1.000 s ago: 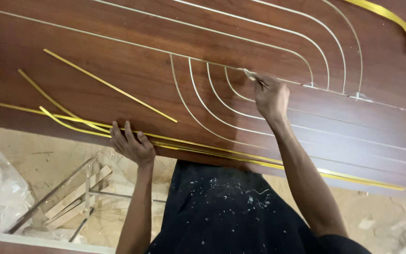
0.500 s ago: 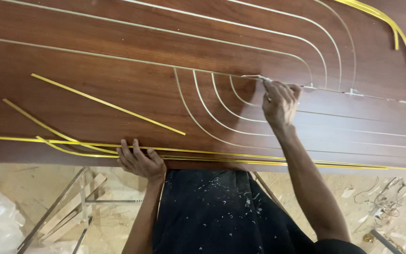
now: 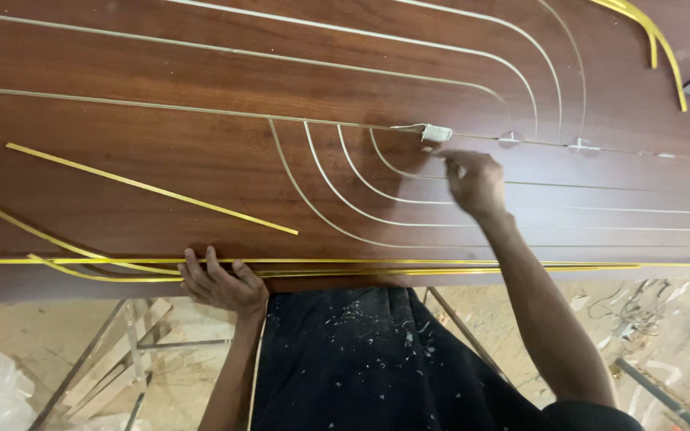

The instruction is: The person uses a putty knife to spread a white filler paste onto a dark triangular area of a wooden panel, then applies the filler along multiple inlaid lines on the panel surface. The person repeatedly scoops filler from the triangle and fills the grooves, working across the panel.

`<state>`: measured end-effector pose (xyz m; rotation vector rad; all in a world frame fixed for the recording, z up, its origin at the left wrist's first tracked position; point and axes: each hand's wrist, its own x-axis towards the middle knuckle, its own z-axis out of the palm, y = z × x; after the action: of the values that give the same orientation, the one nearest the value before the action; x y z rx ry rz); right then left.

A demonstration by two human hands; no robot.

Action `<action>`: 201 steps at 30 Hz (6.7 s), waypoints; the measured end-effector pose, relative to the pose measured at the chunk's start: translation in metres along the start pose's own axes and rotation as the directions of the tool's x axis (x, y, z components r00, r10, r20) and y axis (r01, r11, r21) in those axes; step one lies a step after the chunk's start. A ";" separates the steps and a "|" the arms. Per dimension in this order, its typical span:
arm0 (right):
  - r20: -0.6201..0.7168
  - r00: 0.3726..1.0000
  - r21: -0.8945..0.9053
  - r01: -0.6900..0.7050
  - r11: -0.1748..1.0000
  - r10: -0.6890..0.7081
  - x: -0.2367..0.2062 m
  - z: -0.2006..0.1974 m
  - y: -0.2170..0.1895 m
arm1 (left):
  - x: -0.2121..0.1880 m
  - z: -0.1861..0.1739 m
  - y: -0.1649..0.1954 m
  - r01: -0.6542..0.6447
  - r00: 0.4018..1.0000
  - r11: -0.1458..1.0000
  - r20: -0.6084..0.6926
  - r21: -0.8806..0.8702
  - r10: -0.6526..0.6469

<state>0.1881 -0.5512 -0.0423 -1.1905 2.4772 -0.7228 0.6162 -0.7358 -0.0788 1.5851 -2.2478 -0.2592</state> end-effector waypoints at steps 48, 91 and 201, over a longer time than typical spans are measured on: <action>0.184 0.749 0.591 -0.602 0.537 0.637 0.089 0.077 -0.102 | 0.014 -0.006 -0.020 0.039 0.999 0.999 -0.014 0.005 -0.039; 0.196 0.767 0.519 -0.610 0.599 0.611 0.120 0.139 -0.232 | 0.022 -0.010 -0.041 0.077 0.997 0.997 -0.007 -0.025 -0.077; 0.316 0.858 -0.031 0.435 0.900 -0.404 0.098 0.131 -0.262 | 0.019 -0.016 -0.034 0.050 0.999 0.998 -0.003 -0.029 -0.050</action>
<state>0.3562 -0.8081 -0.0101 -1.7689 2.0392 -0.4687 0.6466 -0.7640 -0.0730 1.6269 -2.1940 -0.3005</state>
